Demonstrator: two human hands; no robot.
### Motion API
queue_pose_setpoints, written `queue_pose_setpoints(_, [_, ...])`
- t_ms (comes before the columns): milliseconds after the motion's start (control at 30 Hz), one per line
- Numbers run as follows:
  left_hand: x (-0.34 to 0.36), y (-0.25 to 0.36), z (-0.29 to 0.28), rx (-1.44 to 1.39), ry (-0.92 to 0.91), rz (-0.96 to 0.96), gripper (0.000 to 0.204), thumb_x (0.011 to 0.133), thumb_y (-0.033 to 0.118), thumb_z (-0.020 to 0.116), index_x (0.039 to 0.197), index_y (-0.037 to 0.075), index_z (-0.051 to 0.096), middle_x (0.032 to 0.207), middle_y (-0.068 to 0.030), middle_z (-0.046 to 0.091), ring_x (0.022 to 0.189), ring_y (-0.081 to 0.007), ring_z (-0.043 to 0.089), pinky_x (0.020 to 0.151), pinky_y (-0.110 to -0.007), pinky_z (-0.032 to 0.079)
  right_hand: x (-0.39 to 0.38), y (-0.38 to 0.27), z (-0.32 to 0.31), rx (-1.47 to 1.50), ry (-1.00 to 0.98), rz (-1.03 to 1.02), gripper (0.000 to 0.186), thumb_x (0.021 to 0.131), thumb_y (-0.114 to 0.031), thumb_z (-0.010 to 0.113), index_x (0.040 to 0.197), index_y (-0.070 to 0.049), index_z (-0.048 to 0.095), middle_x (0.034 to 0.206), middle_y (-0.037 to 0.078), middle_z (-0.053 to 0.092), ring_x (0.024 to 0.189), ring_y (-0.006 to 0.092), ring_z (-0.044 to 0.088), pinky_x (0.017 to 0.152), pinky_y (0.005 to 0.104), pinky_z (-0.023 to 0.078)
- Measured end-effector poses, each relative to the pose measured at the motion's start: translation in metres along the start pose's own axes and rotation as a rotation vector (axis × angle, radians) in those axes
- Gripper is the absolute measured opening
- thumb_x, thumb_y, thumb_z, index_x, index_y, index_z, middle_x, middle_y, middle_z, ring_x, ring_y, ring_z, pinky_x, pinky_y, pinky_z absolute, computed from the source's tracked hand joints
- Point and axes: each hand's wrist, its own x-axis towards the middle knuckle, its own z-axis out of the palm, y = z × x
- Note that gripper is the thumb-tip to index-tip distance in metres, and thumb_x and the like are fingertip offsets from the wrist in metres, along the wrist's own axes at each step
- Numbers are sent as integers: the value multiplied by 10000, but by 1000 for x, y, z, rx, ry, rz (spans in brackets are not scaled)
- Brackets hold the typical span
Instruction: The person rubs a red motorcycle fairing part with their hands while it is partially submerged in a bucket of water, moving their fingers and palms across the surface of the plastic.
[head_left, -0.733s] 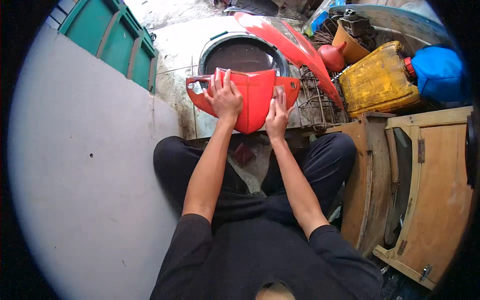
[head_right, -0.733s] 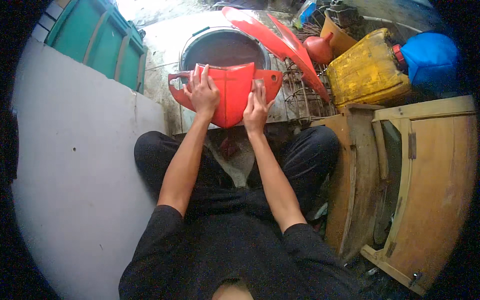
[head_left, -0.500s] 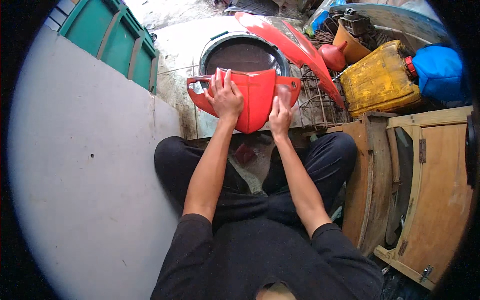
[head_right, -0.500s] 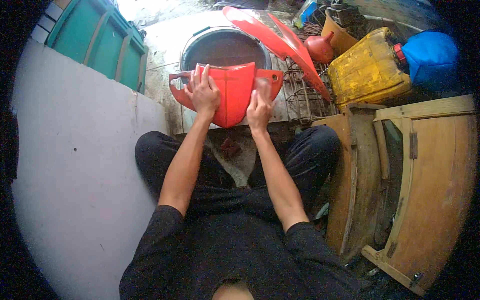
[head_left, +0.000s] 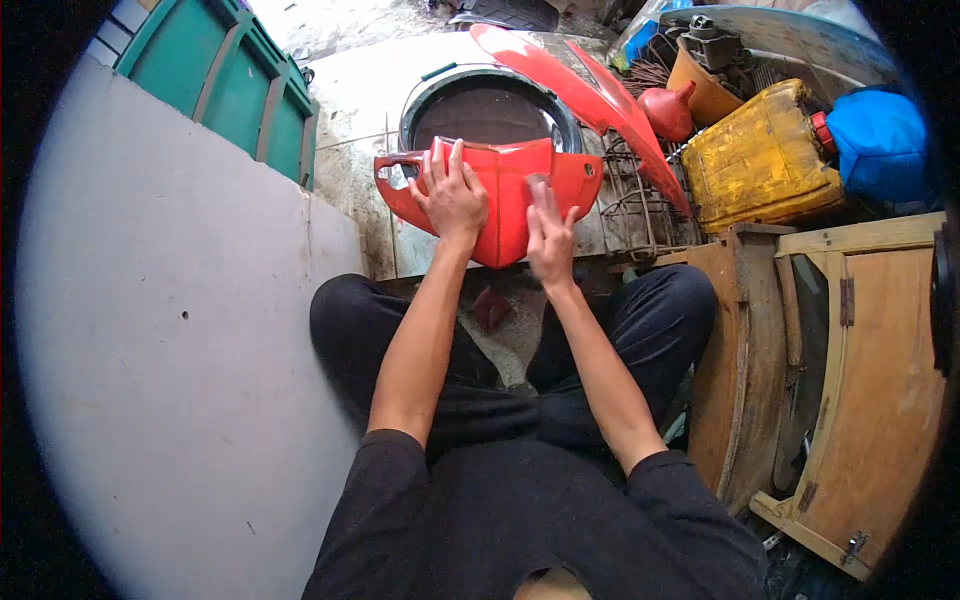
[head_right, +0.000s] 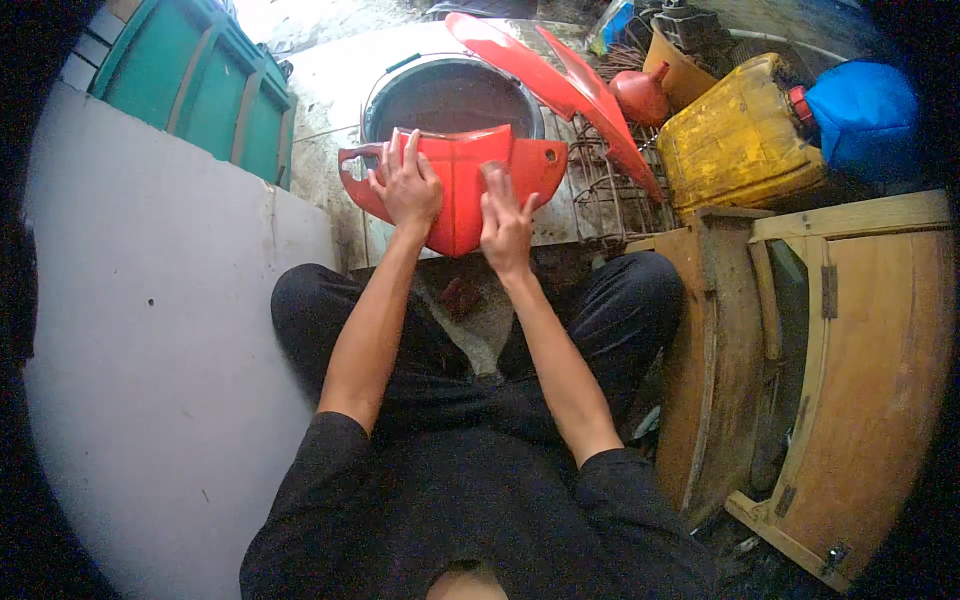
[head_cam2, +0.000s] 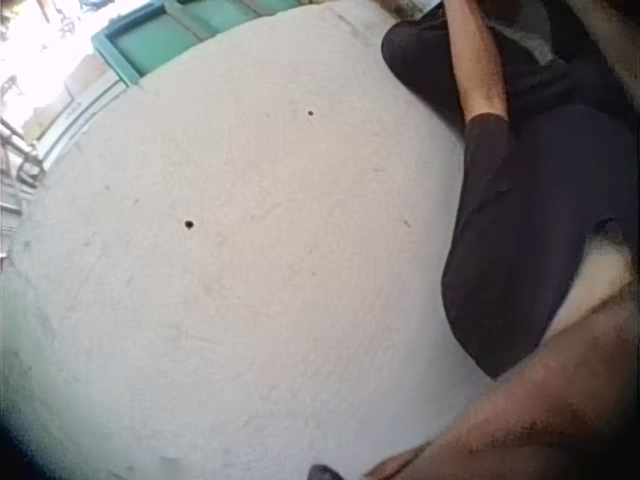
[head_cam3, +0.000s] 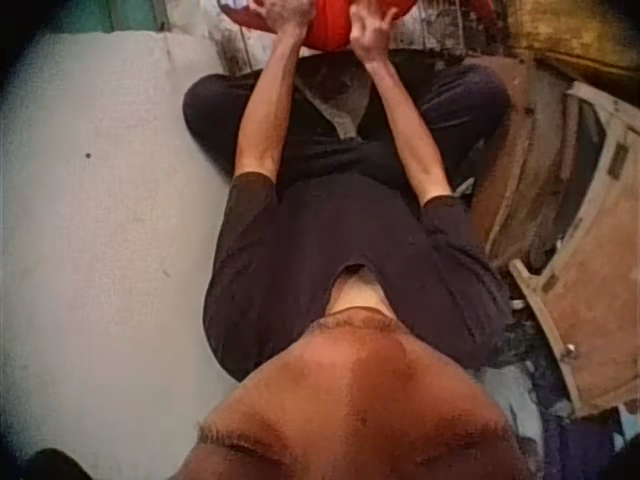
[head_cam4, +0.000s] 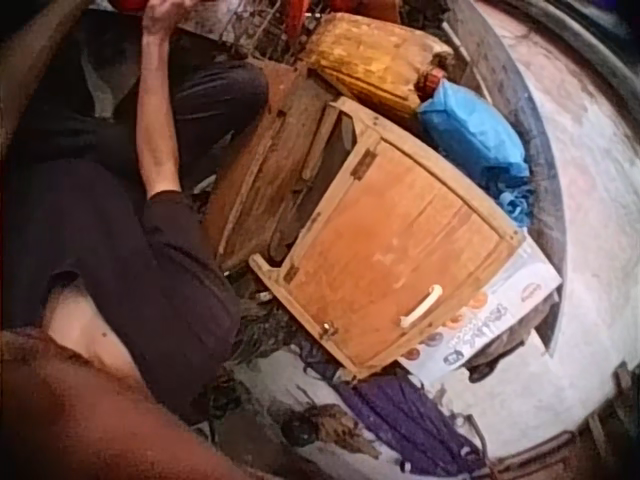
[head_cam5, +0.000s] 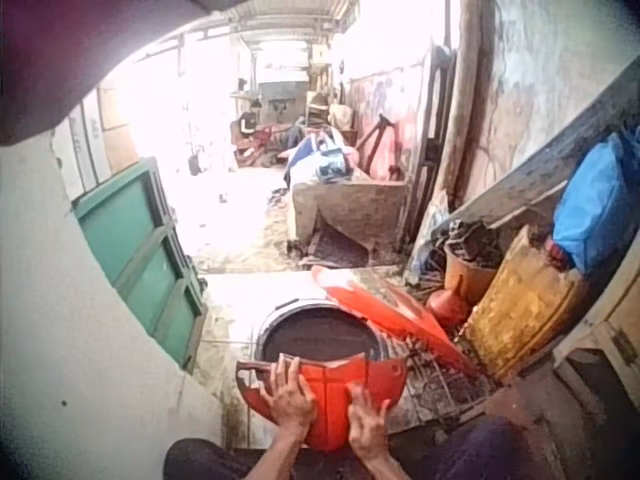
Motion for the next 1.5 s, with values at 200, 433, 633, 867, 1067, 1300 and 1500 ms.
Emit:
queue_pose_setpoints(200, [2,0,0,-10,-1,2,430,988,298,444,1395,216,556,1525,-83,432,1439,-280,357,1140,-645,195,0,4,5,-56,124,98,446,1057,-283,407,1420,-55,532,1487,127,492,1431,271,397,1195,600,54])
queue_pose_setpoints(433, [1,-1,4,-10,13,1,431,980,301,449,1386,213,564,1518,-92,442,1433,-279,363,1134,-647,206,-1,12,5,-60,126,83,430,1043,-267,424,1414,-86,545,1543,90,428,1454,281,357,1194,612,62])
queue_pose_setpoints(633, [-1,-3,4,-23,23,5,416,988,297,452,1381,222,564,1524,-78,438,1428,-279,374,1126,-658,205,-18,-11,16,-34,67,-111,420,1001,-193,504,1411,-126,560,1497,94,490,1440,260,388,1192,619,52])
queue_pose_setpoints(867, [3,-2,5,-37,30,-13,425,986,306,452,1392,236,557,1523,-74,440,1428,-279,378,1137,-659,186,-12,-7,9,-30,82,-54,395,1026,-211,470,1397,-130,577,1463,89,529,1415,266,426,1181,637,22])
queue_pose_setpoints(1067, [0,0,6,-37,12,3,423,975,293,463,1375,215,575,1508,-98,449,1434,-286,365,1128,-661,208,-6,-1,11,58,169,83,416,1030,-244,465,1411,-102,556,1456,105,533,1421,269,416,1173,645,-23])
queue_pose_setpoints(1300, [0,-5,6,-49,-3,-12,433,992,312,433,1404,241,544,1539,-57,423,1446,-271,350,1144,-660,163,5,-14,13,7,55,-62,395,1011,-249,490,1380,-155,594,1462,98,527,1422,266,415,1164,653,-64])
queue_pose_setpoints(1500, [-1,-8,5,-45,-11,-5,430,991,296,435,1402,240,547,1542,-59,418,1448,-263,348,1139,-663,169,25,-15,7,-62,49,157,390,1019,-285,485,1360,-143,610,1480,73,507,1424,257,411,1181,643,20])
